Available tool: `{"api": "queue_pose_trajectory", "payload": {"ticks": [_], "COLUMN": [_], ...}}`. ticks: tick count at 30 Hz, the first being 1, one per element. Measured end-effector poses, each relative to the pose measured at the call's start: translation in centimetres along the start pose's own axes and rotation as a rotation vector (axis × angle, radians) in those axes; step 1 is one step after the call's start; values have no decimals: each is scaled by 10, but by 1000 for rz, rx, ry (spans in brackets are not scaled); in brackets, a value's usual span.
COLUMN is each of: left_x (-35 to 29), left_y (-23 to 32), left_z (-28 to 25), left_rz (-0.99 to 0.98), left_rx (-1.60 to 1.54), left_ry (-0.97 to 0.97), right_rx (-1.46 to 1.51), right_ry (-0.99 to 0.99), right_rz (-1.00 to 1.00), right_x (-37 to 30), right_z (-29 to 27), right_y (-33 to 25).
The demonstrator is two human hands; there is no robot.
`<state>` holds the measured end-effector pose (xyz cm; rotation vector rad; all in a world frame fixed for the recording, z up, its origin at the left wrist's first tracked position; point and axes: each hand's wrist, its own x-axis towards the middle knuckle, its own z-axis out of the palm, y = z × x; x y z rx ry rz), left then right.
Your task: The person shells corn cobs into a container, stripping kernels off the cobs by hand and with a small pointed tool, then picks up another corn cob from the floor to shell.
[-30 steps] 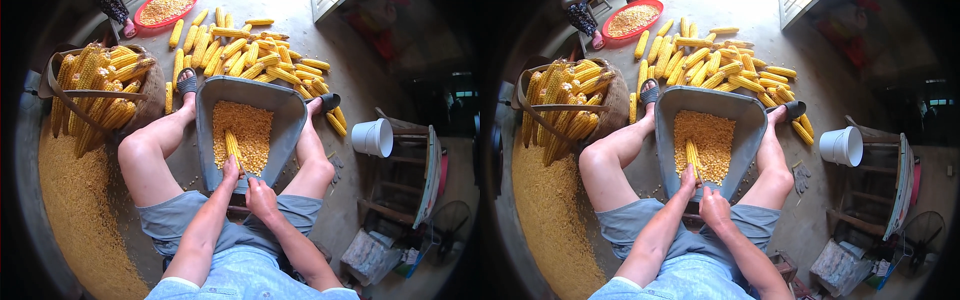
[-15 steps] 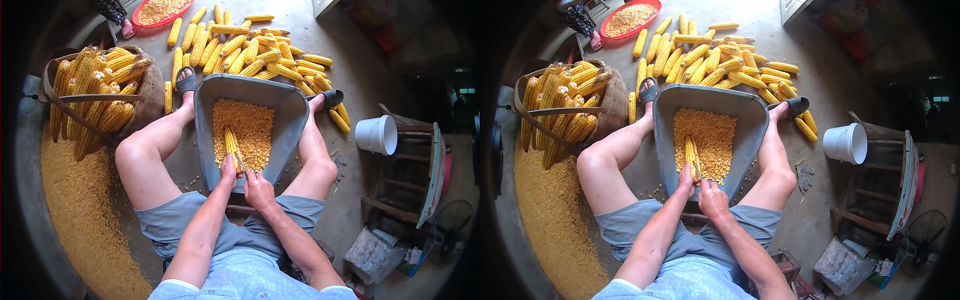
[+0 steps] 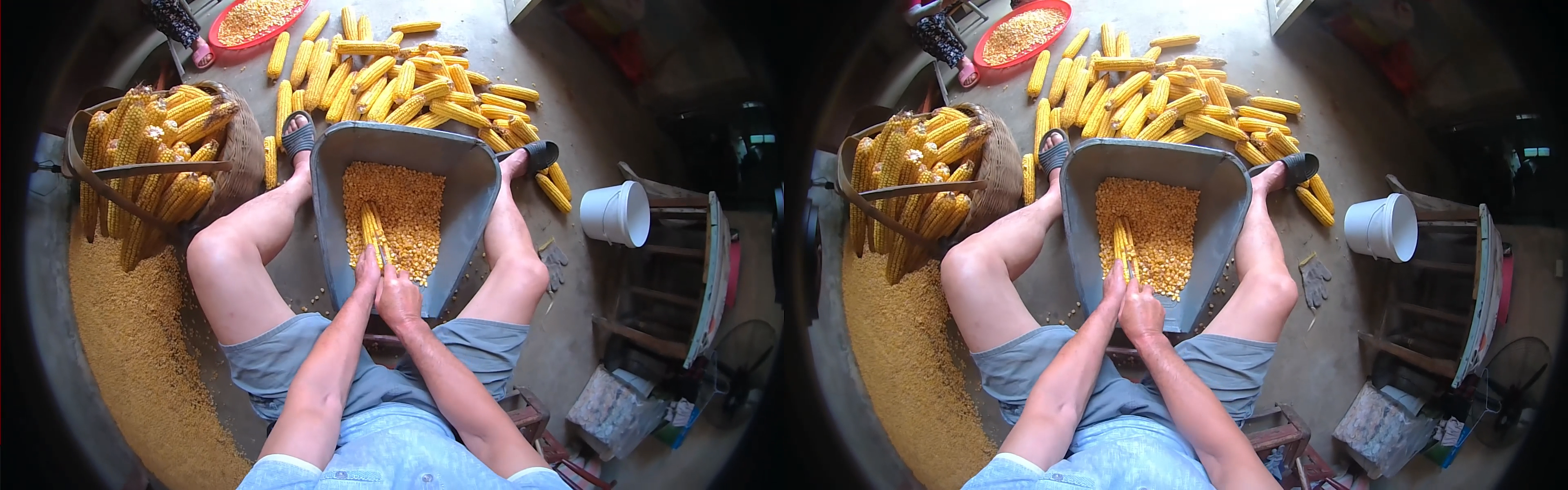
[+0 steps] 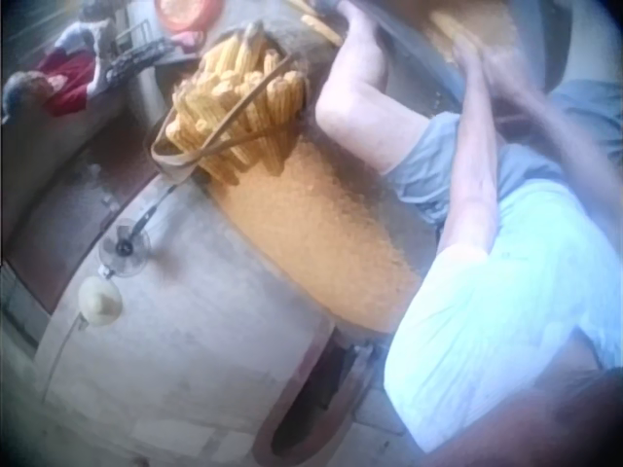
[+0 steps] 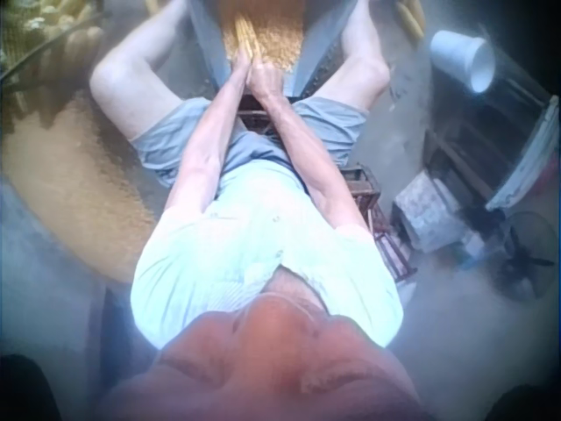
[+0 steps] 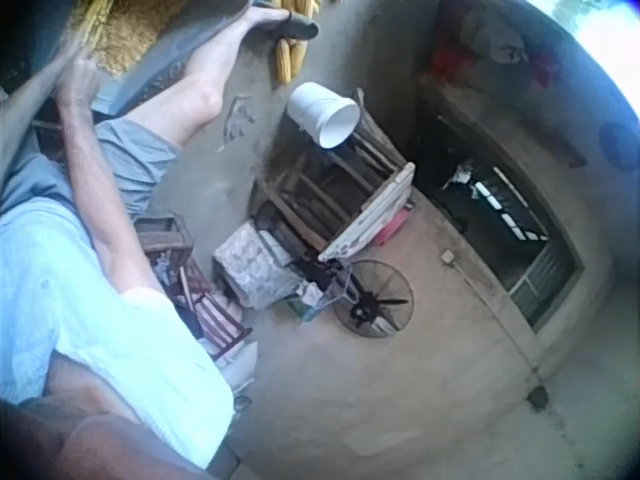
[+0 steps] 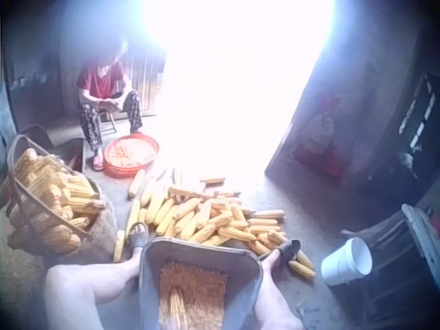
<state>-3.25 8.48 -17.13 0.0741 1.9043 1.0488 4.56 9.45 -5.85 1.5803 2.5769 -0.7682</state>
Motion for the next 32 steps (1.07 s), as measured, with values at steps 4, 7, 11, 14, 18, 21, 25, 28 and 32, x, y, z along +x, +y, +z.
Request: {"api": "queue_pose_trajectory", "payload": {"ticks": [4,7,11,14,18,21,25,28,32], "left_x": [3,0,-7,4,-4,-12,-34,-24,-17], "left_y": [-3,-1,4,-8,-1,4,1,-3,-5], "left_z": [-1,3,14,5,4,2,13,5,3], "left_rz": [-7,-127,-255,-174,-212,-287,-338,-339,-385], "left_rx": [-41,-289,-513,-524,-521,-553,-641,-778,-851], "left_ry": [18,-52,-141,-99,-105,-253,-265,-226,-272], "right_rx": [83,62,4,-33,31,59,16,67,203], "right_ry": [-12,-97,-133,-94,-66,-104,-252,-227,-171], "right_rz": [41,59,42,-31,-5,3,23,-60,-10], "right_x": [28,55,60,52,56,91,142,148,126], "right_z": [-2,-18,-26,-11,14,23,24,20,10], "right_y": [-2,5,10,-2,11,23,40,45,64]}}
